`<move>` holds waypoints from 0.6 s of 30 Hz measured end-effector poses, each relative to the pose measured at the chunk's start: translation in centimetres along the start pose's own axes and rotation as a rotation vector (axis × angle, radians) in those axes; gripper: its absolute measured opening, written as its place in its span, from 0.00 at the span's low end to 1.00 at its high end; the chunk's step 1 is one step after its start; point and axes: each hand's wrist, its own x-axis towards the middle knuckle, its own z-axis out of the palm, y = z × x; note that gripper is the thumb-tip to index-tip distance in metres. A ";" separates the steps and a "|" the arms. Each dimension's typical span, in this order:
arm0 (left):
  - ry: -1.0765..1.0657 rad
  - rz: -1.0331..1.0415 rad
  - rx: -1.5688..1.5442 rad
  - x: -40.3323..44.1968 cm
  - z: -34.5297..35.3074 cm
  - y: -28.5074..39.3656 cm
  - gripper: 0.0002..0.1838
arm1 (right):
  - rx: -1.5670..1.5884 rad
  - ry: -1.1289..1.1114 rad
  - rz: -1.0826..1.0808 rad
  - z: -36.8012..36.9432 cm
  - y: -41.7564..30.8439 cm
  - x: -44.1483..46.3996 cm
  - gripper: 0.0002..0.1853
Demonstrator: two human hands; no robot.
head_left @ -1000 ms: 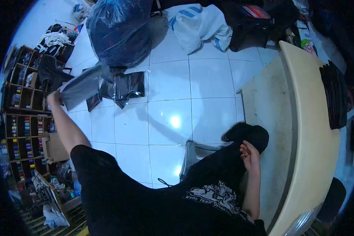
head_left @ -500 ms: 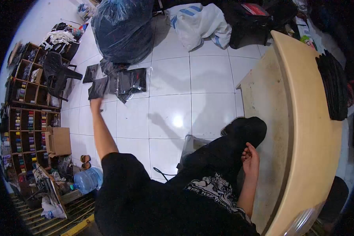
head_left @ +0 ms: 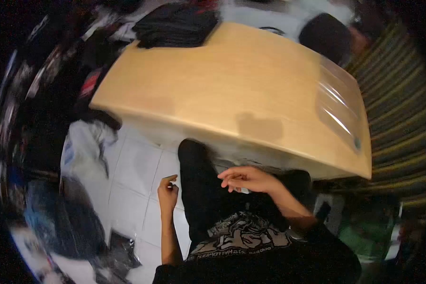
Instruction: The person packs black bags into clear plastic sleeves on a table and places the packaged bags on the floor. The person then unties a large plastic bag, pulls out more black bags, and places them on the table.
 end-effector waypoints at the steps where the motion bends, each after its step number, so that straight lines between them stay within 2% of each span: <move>1: -0.226 0.135 -0.121 2.0 1.4 4.9 0.19 | -0.014 -0.010 -0.076 -1.6 -1.4 -2.1 0.16; 3: -0.672 0.090 -0.657 3.0 4.5 14.0 0.19 | -0.020 0.351 -0.152 -5.9 -3.6 -7.9 0.16; 5: -0.952 0.278 -0.574 3.3 7.1 20.3 0.19 | -0.218 0.877 -0.243 -11.0 -4.6 -11.8 0.15; 6: -1.079 0.356 -0.479 3.7 8.5 23.2 0.17 | -0.249 1.016 -0.313 -14.7 -3.3 -13.7 0.16; 8: -1.171 0.442 -0.363 4.6 12.2 27.3 0.16 | -0.757 1.308 -0.145 -19.0 -3.9 -16.2 0.16; 11: -1.125 0.430 -0.418 6.3 17.2 32.4 0.13 | -1.198 1.304 0.005 -21.1 -3.5 -17.2 0.17; 12: -1.134 0.433 -0.411 7.2 19.0 33.6 0.13 | -1.069 1.237 0.111 -21.3 -3.1 -17.0 0.17; 15: -0.801 0.785 -0.135 9.6 24.8 34.7 0.17 | -1.417 1.276 -0.156 -21.7 -1.7 -16.6 0.16; 16: -0.692 0.926 -0.040 10.2 26.4 35.0 0.18 | -1.293 1.314 -0.209 -21.2 -2.1 -16.3 0.14; 18: -0.513 1.139 0.091 10.6 28.7 35.5 0.20 | -1.194 1.363 -0.093 -20.6 -3.0 -16.3 0.13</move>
